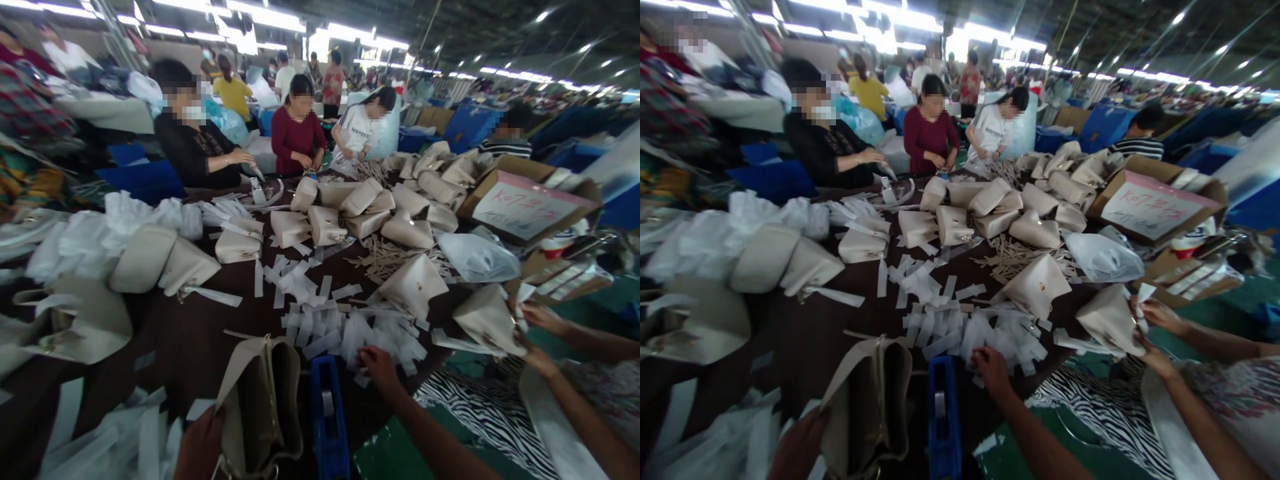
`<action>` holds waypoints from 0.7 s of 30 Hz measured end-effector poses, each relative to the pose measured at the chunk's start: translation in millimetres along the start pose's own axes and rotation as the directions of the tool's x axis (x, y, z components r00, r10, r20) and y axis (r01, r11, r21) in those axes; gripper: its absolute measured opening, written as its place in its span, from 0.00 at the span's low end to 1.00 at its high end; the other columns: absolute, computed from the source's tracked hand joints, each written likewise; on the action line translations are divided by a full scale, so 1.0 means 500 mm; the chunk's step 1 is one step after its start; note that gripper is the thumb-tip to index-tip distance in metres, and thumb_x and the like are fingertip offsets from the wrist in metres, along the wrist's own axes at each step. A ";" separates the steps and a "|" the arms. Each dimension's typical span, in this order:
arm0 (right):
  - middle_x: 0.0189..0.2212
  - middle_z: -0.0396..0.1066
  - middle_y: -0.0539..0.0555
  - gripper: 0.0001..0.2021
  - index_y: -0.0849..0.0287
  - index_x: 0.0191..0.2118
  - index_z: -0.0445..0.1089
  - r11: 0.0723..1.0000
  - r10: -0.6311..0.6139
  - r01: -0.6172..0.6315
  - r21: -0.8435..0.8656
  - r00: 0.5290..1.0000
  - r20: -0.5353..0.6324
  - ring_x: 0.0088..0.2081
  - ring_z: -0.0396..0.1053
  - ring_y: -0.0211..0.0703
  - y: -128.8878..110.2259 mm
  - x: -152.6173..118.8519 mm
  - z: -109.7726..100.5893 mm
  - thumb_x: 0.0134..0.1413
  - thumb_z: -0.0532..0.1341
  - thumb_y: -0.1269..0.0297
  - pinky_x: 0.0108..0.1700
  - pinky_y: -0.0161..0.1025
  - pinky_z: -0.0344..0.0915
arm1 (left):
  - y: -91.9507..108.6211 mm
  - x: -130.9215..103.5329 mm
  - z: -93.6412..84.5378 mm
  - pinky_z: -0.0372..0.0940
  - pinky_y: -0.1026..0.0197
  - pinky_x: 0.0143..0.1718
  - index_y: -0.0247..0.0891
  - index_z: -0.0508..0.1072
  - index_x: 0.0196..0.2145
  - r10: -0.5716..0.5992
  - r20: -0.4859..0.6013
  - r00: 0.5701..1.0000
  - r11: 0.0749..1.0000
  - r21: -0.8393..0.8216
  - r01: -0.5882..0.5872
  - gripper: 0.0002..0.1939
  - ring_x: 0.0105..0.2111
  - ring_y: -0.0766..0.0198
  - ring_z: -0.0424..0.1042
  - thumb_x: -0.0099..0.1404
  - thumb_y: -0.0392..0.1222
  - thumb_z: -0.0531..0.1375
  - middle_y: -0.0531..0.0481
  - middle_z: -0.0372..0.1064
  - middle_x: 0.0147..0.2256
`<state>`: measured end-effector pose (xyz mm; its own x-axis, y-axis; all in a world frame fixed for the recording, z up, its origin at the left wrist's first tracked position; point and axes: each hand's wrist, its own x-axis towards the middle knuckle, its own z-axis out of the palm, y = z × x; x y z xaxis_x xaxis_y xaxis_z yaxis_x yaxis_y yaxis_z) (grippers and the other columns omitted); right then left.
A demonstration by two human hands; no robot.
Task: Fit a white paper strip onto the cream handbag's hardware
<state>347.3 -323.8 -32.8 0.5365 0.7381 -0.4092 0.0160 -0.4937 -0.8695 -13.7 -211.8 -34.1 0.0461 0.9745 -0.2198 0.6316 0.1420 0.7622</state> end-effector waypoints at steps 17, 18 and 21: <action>0.33 0.75 0.58 0.22 0.59 0.37 0.71 0.967 -0.214 0.250 -0.053 0.907 0.361 0.35 0.73 0.50 -0.004 -0.126 0.187 0.48 0.55 0.45 0.34 0.42 0.69 | 0.023 0.115 -0.085 0.67 0.64 0.31 0.37 0.70 0.42 -0.080 0.063 0.995 0.996 -0.035 0.082 0.18 0.36 0.62 0.71 0.58 0.49 0.53 0.47 0.72 0.40; 0.33 0.75 0.58 0.20 0.59 0.36 0.72 0.953 -0.246 0.295 -0.068 0.886 0.393 0.35 0.73 0.50 -0.004 -0.130 0.194 0.48 0.55 0.47 0.36 0.42 0.69 | 0.005 0.094 -0.093 0.67 0.64 0.34 0.37 0.69 0.44 -0.084 0.028 0.996 0.996 -0.004 0.085 0.18 0.39 0.62 0.70 0.58 0.47 0.52 0.47 0.71 0.42; 0.33 0.75 0.57 0.18 0.58 0.36 0.72 0.913 -0.278 0.377 -0.153 0.853 0.441 0.35 0.72 0.49 0.006 -0.136 0.203 0.50 0.55 0.50 0.40 0.44 0.68 | -0.058 0.035 -0.093 0.65 0.63 0.40 0.36 0.72 0.38 -0.141 -0.034 0.989 0.983 0.116 0.144 0.12 0.40 0.62 0.71 0.57 0.39 0.53 0.47 0.73 0.39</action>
<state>225.1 -328.7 -35.9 0.0808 0.9700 -0.2294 0.3463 -0.2431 -0.9061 -66.9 -190.8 -31.8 -0.0697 0.9502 -0.3037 0.7172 0.2593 0.6468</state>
